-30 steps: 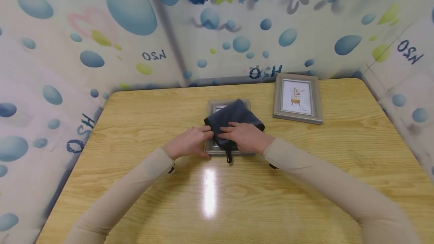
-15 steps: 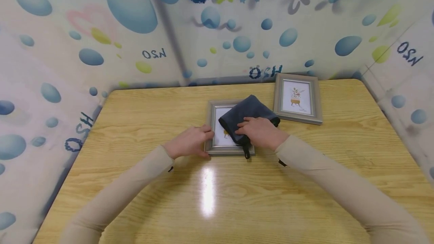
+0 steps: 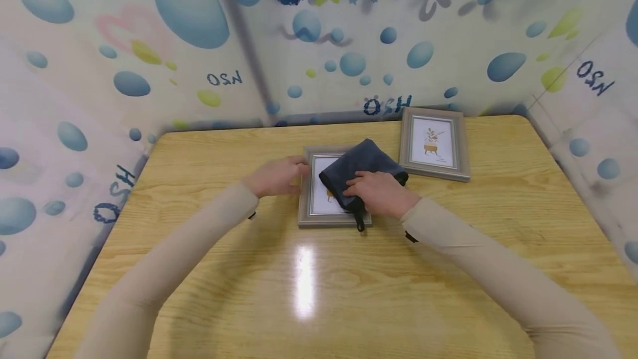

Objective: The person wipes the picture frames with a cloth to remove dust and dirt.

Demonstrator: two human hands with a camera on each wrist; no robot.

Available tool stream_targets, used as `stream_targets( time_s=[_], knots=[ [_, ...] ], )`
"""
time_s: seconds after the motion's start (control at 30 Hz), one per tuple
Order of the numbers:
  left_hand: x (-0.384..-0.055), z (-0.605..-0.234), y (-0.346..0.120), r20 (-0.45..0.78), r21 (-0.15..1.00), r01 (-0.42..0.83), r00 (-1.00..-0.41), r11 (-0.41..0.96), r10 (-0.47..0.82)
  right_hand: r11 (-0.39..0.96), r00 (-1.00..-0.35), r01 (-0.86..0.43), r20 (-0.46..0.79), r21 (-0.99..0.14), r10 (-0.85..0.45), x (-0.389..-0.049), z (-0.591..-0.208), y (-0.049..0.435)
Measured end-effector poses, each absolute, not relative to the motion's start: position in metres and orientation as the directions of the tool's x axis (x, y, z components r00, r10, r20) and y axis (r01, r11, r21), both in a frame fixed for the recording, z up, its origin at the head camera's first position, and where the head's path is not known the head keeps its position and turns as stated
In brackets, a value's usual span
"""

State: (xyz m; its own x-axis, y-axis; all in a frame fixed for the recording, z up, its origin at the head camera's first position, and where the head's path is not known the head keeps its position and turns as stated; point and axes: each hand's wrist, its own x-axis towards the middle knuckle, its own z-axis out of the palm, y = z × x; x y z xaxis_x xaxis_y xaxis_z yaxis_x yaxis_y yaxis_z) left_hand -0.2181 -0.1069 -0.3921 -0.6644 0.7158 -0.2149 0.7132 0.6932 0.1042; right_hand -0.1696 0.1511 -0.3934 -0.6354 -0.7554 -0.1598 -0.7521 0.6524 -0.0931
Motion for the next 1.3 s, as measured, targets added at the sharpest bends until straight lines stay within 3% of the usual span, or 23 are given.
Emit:
stream_targets(
  time_s=[0.17,0.33,0.83,1.2,1.3],
  knots=[
    [-0.241,-0.402,-0.109,-0.218,0.138,0.703,-0.665,0.697,0.714,0.654,-0.636,-0.749,-0.163,-0.104,-0.754,-0.170,-0.395,0.149],
    [-0.251,-0.404,-0.107,-0.252,0.104,0.710,-0.659,0.697,0.709,0.661,-0.641,-0.745,-0.178,-0.088,-0.747,-0.169,-0.394,0.143],
    [-0.251,-0.400,-0.095,-0.289,0.016,0.723,-0.658,0.691,0.695,0.599,-0.584,-0.786,-0.135,-0.154,-0.800,-0.152,-0.406,0.104],
    [-0.255,-0.403,-0.094,-0.237,0.090,0.733,-0.642,0.674,0.729,0.705,-0.690,-0.708,-0.169,-0.049,-0.704,-0.150,-0.385,0.134],
    [-0.255,-0.403,-0.094,-0.237,0.095,0.735,-0.638,0.671,0.733,0.698,-0.684,-0.715,-0.172,-0.036,-0.709,-0.152,-0.383,0.134]
  ],
)
